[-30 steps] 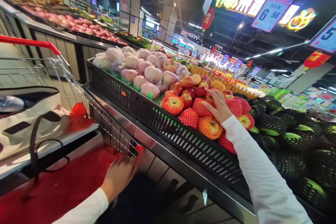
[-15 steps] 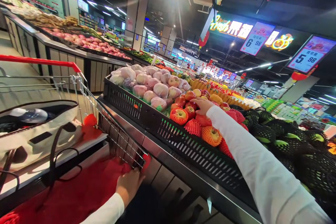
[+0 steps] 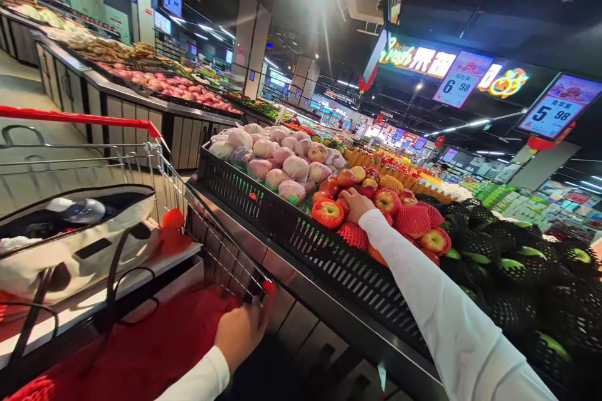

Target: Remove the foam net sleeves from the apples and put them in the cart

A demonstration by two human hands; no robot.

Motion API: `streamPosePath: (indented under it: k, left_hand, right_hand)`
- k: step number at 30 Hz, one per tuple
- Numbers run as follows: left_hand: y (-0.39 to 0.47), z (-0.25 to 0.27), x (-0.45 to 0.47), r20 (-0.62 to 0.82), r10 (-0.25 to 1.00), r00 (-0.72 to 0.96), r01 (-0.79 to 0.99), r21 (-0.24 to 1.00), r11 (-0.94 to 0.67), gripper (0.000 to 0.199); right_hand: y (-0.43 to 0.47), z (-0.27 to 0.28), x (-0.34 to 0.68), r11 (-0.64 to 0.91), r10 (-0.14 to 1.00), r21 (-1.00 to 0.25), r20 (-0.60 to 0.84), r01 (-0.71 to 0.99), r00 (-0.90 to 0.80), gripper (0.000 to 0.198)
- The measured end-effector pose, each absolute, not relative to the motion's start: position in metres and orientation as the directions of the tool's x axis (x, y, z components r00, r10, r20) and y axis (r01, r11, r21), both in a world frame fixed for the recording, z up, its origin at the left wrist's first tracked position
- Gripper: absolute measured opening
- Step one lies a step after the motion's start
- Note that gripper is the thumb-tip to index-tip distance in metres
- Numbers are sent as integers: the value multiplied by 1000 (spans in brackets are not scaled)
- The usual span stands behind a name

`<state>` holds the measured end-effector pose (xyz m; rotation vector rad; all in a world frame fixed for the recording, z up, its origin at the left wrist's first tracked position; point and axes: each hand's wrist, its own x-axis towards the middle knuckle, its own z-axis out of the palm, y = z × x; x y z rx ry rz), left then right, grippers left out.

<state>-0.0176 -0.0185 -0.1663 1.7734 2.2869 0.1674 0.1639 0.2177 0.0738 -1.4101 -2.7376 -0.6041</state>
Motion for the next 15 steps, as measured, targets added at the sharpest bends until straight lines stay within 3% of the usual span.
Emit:
streamPosePath:
  k: [4, 8, 12, 15]
  left_hand:
    - [-26, -166, -6, -138, 986, -94, 957, 262, 128, 45]
    - [-34, -174, 6, -140, 984, 113, 953, 295, -68, 35]
    - [-38, -182, 14, -26, 938, 346, 876, 367, -313, 30]
    - [-42, -185, 19, 30, 908, 418, 789, 484, -379, 32]
  right_hand:
    - [208, 72, 168, 469, 782, 273, 314, 840, -539, 66]
    - [207, 77, 172, 454, 730, 81, 538, 887, -422, 62]
    - [181, 93, 175, 594, 548, -161, 799, 788, -249, 63]
    - [127, 89, 192, 704, 442, -331, 897, 628, -24, 71]
